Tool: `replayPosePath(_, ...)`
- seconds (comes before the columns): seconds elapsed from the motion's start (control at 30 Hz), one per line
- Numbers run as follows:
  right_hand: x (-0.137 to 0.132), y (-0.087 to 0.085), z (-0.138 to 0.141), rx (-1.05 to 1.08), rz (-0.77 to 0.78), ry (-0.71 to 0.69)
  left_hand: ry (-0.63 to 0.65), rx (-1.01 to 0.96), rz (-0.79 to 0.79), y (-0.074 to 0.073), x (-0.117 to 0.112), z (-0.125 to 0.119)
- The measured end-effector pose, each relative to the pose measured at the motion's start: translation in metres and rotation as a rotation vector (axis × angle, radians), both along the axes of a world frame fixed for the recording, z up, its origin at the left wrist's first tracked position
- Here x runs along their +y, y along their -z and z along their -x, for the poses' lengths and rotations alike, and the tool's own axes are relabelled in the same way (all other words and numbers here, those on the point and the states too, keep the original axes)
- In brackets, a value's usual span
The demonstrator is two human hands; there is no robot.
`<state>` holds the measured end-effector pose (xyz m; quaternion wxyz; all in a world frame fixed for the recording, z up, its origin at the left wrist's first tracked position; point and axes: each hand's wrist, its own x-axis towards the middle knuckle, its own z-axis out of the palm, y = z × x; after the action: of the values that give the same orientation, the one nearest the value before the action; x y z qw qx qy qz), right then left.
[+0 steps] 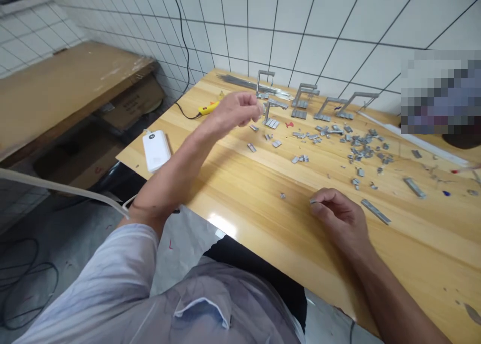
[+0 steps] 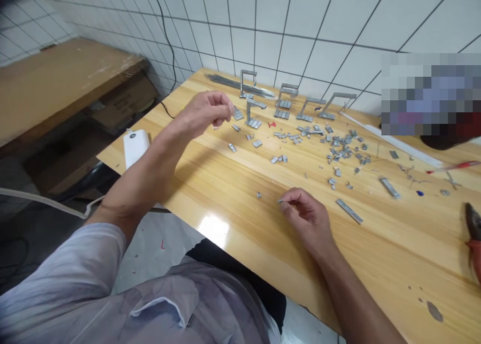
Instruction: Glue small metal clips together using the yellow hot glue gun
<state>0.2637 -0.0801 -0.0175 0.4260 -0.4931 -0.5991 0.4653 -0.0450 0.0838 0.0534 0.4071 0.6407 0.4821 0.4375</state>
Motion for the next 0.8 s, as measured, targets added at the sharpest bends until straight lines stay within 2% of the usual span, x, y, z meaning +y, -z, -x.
replayPosePath(0.13,0.001,0.002,0.002,-0.031,-0.006,-0.031,-0.105,0.315,-0.078,0.005,0.024,0.053)
replayPosePath(0.23,0.002,0.001,0.003,-0.056,-0.021,-0.052,-0.181,0.599,-0.101,0.020,0.030,0.072)
replayPosePath(0.37,0.002,0.002,0.004,-0.068,-0.034,-0.064,-0.183,0.868,-0.103,0.040,0.032,0.073)
replayPosePath(0.53,0.002,0.003,0.004,-0.093,-0.048,-0.068,-0.197,1.027,-0.116,0.052,0.032,0.068)
replayPosePath(0.7,0.002,0.005,0.003,-0.093,-0.065,-0.073,-0.191,1.112,-0.101,0.056,0.026,0.065)
replayPosePath(0.8,0.002,0.007,0.003,-0.086,-0.077,-0.081,-0.169,1.052,-0.101,0.059,0.023,0.066)
